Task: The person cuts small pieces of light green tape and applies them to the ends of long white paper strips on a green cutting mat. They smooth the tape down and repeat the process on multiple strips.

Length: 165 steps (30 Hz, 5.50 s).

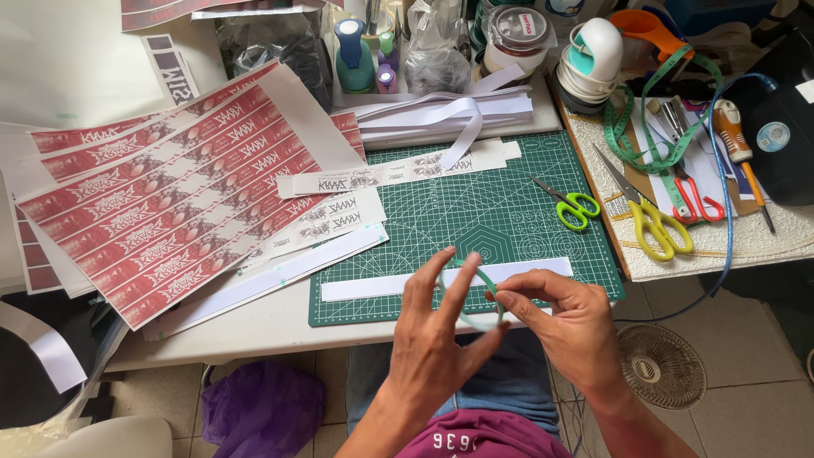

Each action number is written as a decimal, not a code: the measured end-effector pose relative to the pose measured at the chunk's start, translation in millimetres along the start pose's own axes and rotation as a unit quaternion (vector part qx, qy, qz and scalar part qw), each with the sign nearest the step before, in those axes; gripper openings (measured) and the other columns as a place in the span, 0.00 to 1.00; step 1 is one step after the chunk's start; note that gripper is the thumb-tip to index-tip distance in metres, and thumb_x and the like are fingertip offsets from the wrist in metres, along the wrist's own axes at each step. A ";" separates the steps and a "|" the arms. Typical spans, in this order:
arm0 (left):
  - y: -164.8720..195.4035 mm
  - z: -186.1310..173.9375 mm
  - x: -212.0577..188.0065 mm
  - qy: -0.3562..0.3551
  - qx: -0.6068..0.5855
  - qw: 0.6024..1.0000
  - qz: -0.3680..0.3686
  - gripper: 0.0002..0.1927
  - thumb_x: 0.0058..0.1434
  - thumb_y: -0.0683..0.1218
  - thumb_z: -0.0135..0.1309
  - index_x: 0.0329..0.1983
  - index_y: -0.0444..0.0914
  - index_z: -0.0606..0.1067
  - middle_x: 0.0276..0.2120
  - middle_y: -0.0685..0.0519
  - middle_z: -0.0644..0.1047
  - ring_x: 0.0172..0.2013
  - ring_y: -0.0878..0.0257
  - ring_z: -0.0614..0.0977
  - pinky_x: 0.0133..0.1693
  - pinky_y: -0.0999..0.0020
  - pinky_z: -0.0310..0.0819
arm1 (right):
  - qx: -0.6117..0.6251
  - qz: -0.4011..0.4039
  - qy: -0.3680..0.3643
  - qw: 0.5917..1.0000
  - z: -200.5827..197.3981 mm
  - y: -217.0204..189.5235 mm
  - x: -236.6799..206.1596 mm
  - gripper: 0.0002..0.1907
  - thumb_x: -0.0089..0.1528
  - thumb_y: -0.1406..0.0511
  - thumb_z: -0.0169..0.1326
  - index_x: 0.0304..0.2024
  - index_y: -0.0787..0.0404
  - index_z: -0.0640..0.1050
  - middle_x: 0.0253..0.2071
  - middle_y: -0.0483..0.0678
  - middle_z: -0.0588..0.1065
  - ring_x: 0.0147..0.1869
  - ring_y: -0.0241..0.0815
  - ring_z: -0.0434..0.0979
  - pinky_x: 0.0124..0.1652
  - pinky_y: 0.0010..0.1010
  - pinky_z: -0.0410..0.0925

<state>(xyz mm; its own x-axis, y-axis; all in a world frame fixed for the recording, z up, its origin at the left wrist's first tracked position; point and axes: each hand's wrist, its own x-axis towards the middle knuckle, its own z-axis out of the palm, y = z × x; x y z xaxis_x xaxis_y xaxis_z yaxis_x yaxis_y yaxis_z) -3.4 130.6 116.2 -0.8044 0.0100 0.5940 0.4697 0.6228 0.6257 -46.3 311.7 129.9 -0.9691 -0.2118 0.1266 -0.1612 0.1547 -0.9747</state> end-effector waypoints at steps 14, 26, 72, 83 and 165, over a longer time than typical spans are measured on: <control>-3.6 -21.9 -2.3 -0.195 -0.229 0.944 -0.134 0.41 0.51 0.57 0.68 0.64 0.36 0.69 0.57 0.44 0.76 0.53 0.50 0.84 0.56 0.58 0.79 | -0.129 -0.091 -0.011 0.987 2.7 -8.1 6.9 0.07 0.57 0.65 0.64 0.37 0.61 0.84 0.47 0.48 0.82 0.51 0.39 0.82 0.47 0.30 0.74; -4.0 -20.5 -4.5 -0.199 -0.236 0.936 -0.169 0.41 0.50 0.56 0.67 0.65 0.37 0.70 0.56 0.45 0.79 0.45 0.54 0.87 0.48 0.60 0.82 | -0.084 -0.075 -0.049 0.992 3.1 6.5 10.4 0.07 0.58 0.68 0.64 0.39 0.62 0.85 0.44 0.48 0.83 0.51 0.39 0.83 0.50 0.30 0.74; -29.7 -52.2 -44.1 -0.188 -0.345 0.891 -0.227 0.46 0.50 0.57 0.64 0.72 0.38 0.65 0.48 0.45 0.85 0.44 0.56 0.90 0.51 0.63 0.86 | -0.215 0.059 -0.476 0.850 -71.6 13.6 81.5 0.40 0.42 0.50 0.71 0.55 0.57 0.81 0.33 0.43 0.83 0.32 0.36 0.85 0.32 0.31 0.75; -22.7 -45.2 -43.7 -0.225 -0.324 0.897 -0.201 0.46 0.51 0.59 0.66 0.72 0.39 0.67 0.50 0.46 0.85 0.46 0.55 0.90 0.53 0.63 0.86 | -0.194 0.071 -0.570 0.796 -46.3 7.7 65.3 0.44 0.41 0.43 0.72 0.54 0.60 0.83 0.31 0.46 0.84 0.34 0.38 0.85 0.34 0.31 0.75; -10.3 -40.7 -43.7 -0.237 -0.286 0.895 -0.245 0.42 0.49 0.57 0.68 0.66 0.39 0.72 0.50 0.49 0.84 0.49 0.57 0.89 0.52 0.63 0.86 | -0.137 0.086 -0.259 0.952 12.2 -31.4 24.8 0.29 0.53 0.65 0.65 0.57 0.52 0.74 0.33 0.44 0.82 0.40 0.34 0.84 0.46 0.32 0.78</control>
<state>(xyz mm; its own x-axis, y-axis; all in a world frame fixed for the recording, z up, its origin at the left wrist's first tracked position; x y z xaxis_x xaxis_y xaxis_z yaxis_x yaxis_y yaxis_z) 41.7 91.8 104.4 -0.9653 0.2604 -0.0202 0.0178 0.1425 0.9896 -63.0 289.8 161.4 -0.7742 -0.5979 -0.2074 -0.1207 0.4613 -0.8790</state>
